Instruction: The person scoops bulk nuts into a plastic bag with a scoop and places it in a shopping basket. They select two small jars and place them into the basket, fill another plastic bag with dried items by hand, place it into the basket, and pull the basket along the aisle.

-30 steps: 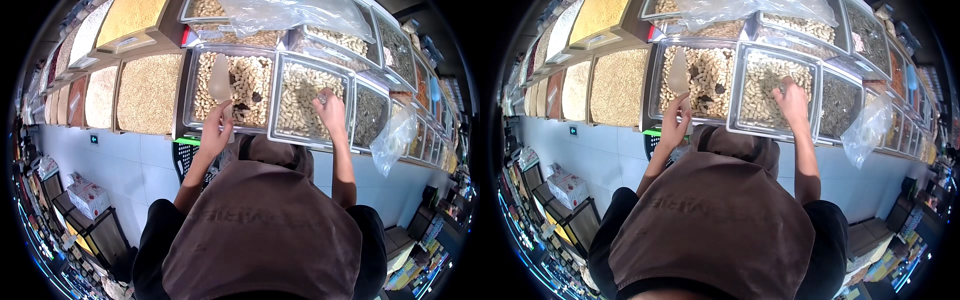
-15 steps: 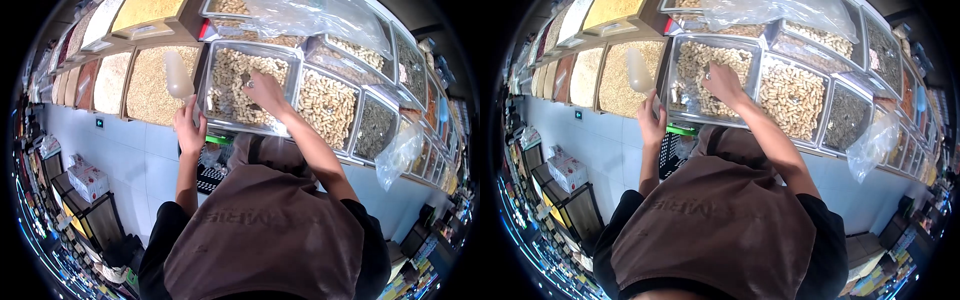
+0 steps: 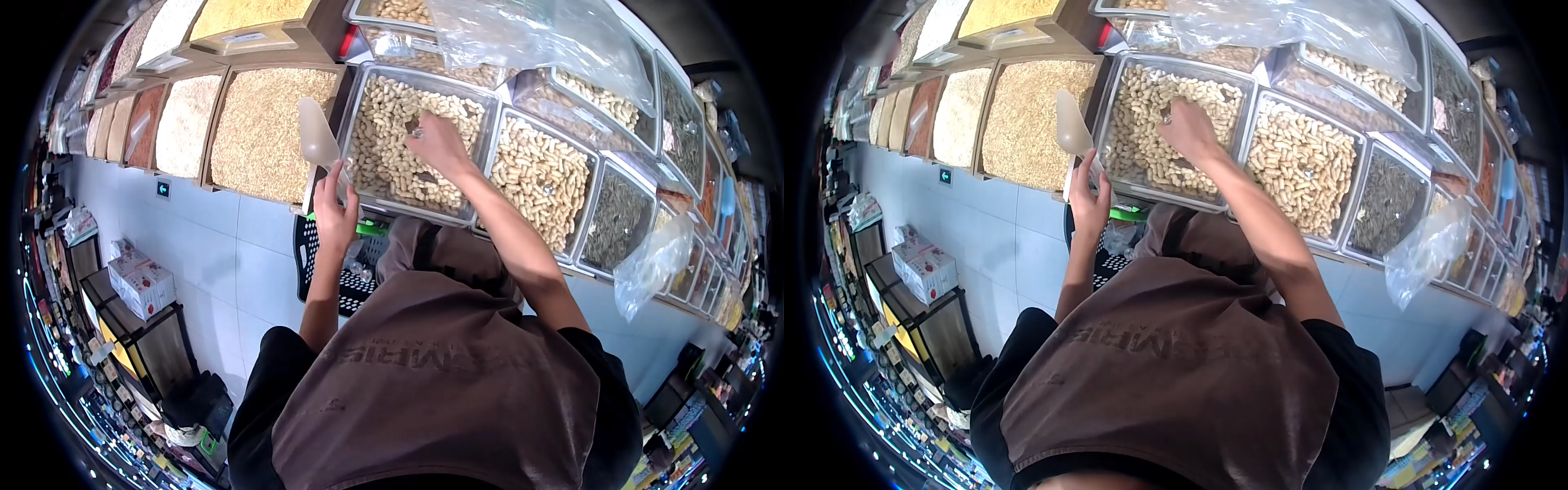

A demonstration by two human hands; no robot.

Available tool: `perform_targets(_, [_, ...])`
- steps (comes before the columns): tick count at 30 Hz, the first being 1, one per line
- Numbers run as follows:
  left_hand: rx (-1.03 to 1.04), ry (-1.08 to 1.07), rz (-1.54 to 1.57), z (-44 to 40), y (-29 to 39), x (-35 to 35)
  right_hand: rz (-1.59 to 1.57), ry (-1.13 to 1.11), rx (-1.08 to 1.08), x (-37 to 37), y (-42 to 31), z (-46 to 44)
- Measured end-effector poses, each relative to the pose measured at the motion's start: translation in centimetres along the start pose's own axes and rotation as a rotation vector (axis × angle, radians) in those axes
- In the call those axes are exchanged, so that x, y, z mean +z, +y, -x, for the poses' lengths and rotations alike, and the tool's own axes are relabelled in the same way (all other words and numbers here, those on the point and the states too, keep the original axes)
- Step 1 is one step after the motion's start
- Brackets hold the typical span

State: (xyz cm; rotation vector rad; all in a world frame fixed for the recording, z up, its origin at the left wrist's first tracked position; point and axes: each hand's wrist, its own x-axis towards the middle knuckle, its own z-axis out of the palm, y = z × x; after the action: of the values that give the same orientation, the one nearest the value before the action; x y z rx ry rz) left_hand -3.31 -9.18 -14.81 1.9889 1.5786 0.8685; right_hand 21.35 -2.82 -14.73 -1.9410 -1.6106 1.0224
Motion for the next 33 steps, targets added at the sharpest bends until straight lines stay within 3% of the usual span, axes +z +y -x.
perform_targets(7, [-0.051, -0.054, 0.004, 0.3, -0.2, 0.6, -0.019, 0.047, -0.104, 1.1, 0.1, -0.1])
perform_targets(13, [0.088, -0.021, -0.04, 0.4, 0.5, 1.3, -0.063, 0.136, -0.085, 2.7, 2.3, 0.1])
perform_targets(15, [0.001, -0.096, 0.015, 0.3, 1.2, 1.7, 0.004, 0.159, -0.175, 2.7, 2.3, -0.1])
perform_targets(19, [0.032, -0.193, 0.017, -0.4, 3.0, 3.1, -0.124, 0.02, 0.0, 1.3, 1.7, 1.7])
perform_targets(21, [0.124, -0.171, 0.12, -1.1, 4.9, 4.5, -0.138, 0.369, -0.173, 2.2, 2.9, 3.5])
perform_targets(23, [0.085, -0.218, 0.372, -1.2, 7.3, 5.9, -0.023, 0.383, -0.202, 0.0, 2.6, 6.8])
perform_targets(25, [0.113, -0.255, 0.437, -1.1, 9.5, 8.0, -0.61, -0.093, 0.001, -3.7, 1.8, 9.5])
perform_targets(27, [0.152, -0.296, 0.5, -1.1, 11.5, 9.4, -0.625, 0.004, -0.019, -3.9, 4.5, 10.9])
perform_targets(29, [0.324, -0.468, 0.401, -0.9, 13.6, 9.9, -0.731, 0.2, -0.062, -3.7, 7.2, 12.1])
perform_targets(31, [0.437, -0.503, 0.447, -0.4, 15.0, 9.5, -1.002, 0.213, 0.146, -5.4, 8.7, 13.4])
perform_targets(33, [0.549, -0.526, 0.486, 0.3, 14.9, 9.2, -1.04, 0.211, 0.214, -6.1, 10.0, 14.6])
